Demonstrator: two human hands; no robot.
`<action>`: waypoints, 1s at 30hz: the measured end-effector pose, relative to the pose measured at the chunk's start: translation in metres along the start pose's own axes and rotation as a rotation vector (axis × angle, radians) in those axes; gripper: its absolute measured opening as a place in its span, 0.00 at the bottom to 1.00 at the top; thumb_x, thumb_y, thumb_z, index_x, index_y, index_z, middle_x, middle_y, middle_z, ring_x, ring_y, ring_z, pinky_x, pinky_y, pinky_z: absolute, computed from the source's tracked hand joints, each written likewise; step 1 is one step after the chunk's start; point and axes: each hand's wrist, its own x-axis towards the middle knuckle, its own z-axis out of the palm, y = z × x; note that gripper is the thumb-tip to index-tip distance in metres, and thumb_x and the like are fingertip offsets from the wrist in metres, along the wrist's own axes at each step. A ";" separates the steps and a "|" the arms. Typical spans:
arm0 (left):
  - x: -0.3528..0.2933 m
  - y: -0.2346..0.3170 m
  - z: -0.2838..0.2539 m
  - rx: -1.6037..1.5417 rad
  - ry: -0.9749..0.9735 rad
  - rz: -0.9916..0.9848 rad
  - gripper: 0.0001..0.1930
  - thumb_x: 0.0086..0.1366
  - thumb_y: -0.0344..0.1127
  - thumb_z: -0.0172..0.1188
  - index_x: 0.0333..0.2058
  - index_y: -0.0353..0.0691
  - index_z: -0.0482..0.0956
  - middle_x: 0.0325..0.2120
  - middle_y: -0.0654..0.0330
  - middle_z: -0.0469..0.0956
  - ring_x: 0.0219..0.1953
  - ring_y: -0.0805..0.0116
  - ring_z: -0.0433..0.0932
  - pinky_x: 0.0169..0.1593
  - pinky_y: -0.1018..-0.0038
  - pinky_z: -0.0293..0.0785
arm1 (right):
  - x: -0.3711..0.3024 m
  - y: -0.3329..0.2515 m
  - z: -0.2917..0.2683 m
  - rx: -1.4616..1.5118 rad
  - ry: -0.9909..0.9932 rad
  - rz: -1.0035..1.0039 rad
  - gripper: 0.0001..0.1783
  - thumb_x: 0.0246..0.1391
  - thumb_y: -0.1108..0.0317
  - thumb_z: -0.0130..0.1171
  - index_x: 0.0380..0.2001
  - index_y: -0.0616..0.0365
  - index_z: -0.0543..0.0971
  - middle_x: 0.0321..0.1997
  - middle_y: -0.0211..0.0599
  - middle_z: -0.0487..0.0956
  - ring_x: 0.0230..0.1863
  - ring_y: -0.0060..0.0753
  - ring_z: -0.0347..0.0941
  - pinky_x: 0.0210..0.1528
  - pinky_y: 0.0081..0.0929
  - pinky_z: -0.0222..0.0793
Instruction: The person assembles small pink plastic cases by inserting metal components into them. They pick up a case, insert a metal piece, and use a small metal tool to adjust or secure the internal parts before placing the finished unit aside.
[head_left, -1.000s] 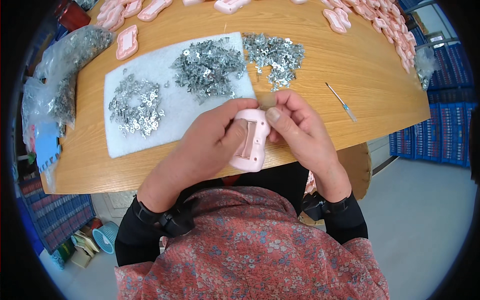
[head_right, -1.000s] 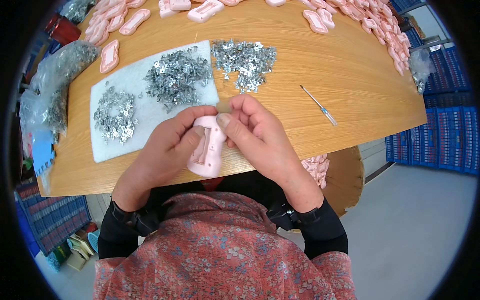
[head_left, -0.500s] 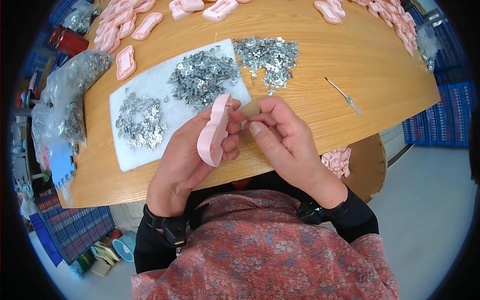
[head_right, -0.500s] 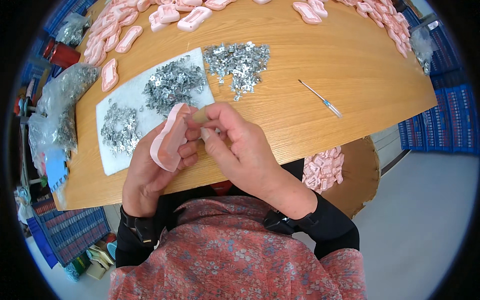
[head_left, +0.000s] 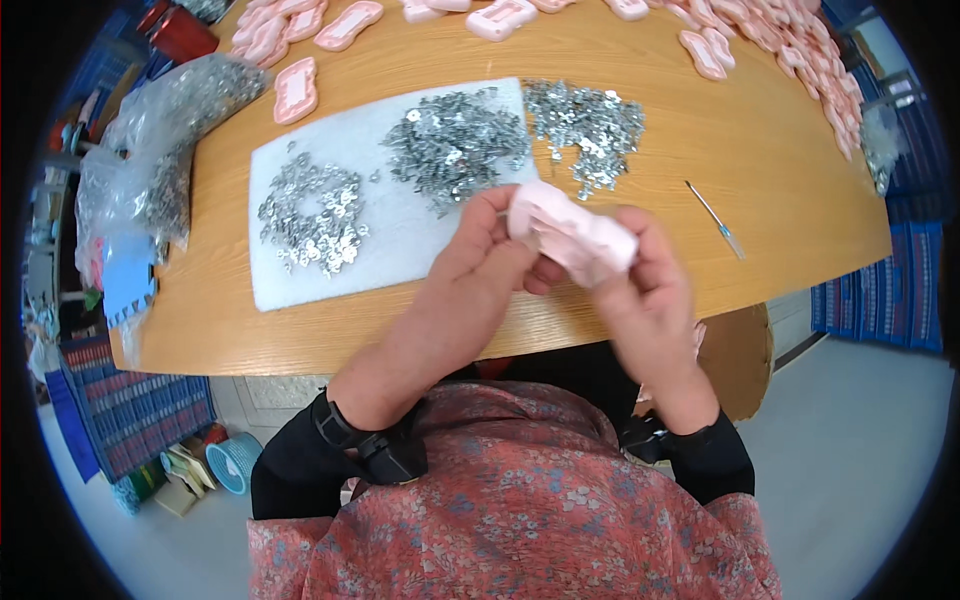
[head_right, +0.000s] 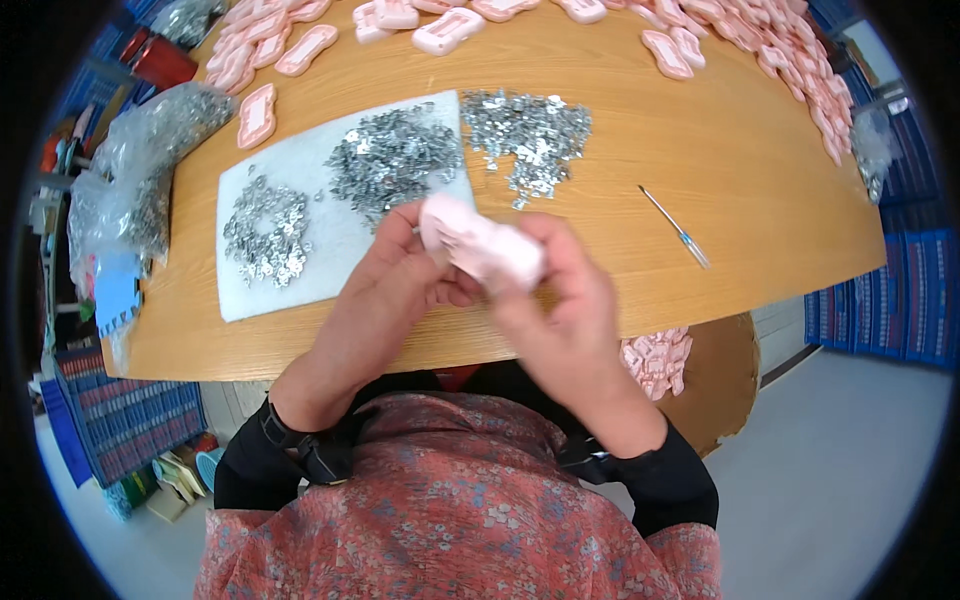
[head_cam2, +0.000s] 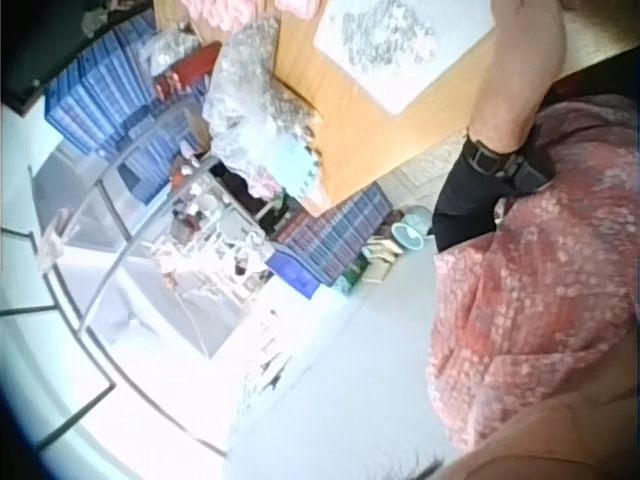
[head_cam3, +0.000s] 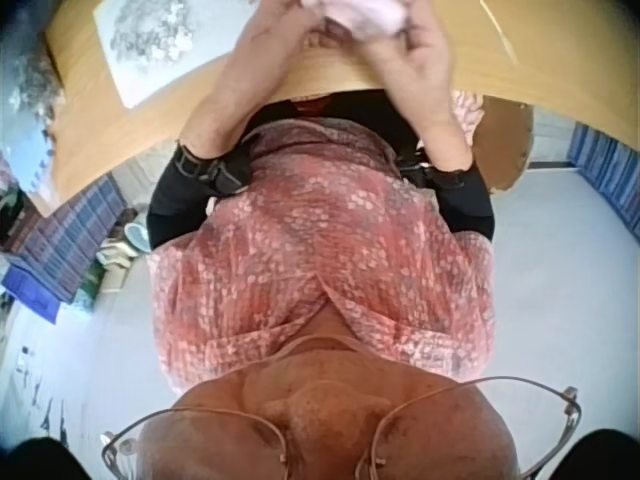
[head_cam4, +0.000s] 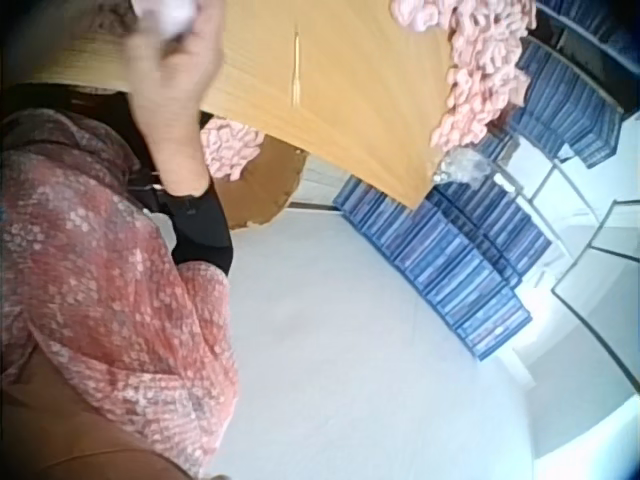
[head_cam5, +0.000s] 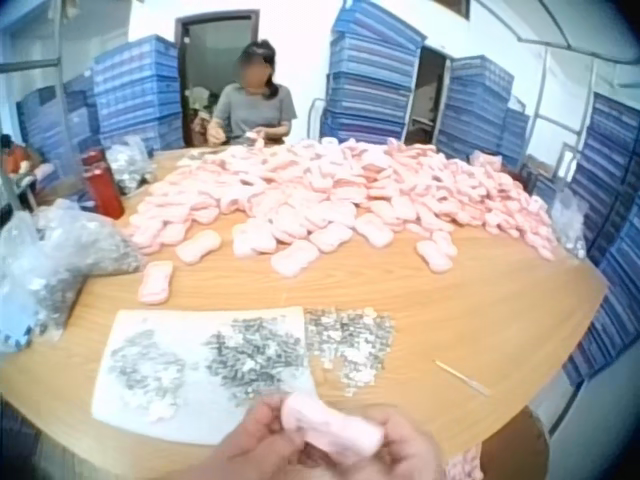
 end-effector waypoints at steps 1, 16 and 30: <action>-0.005 0.002 -0.003 0.060 -0.037 0.031 0.20 0.72 0.31 0.45 0.61 0.39 0.63 0.47 0.61 0.74 0.49 0.74 0.73 0.53 0.77 0.69 | 0.001 -0.001 -0.009 0.038 -0.029 0.029 0.18 0.58 0.71 0.60 0.51 0.63 0.72 0.44 0.32 0.79 0.45 0.20 0.74 0.51 0.23 0.70; -0.069 0.030 -0.086 -0.152 -0.283 -0.387 0.29 0.72 0.49 0.48 0.64 0.39 0.60 0.41 0.53 0.77 0.34 0.66 0.81 0.40 0.72 0.80 | 0.046 -0.026 0.046 -0.483 -0.372 -0.235 0.08 0.56 0.73 0.62 0.40 0.60 0.78 0.34 0.34 0.81 0.34 0.27 0.77 0.39 0.27 0.72; -0.104 0.025 -0.109 -0.318 -0.154 -0.161 0.44 0.63 0.60 0.58 0.68 0.41 0.53 0.41 0.49 0.77 0.37 0.60 0.81 0.41 0.67 0.78 | 0.100 -0.001 0.141 -0.883 -0.731 -0.635 0.10 0.48 0.76 0.63 0.36 0.57 0.77 0.29 0.40 0.77 0.37 0.46 0.74 0.39 0.36 0.71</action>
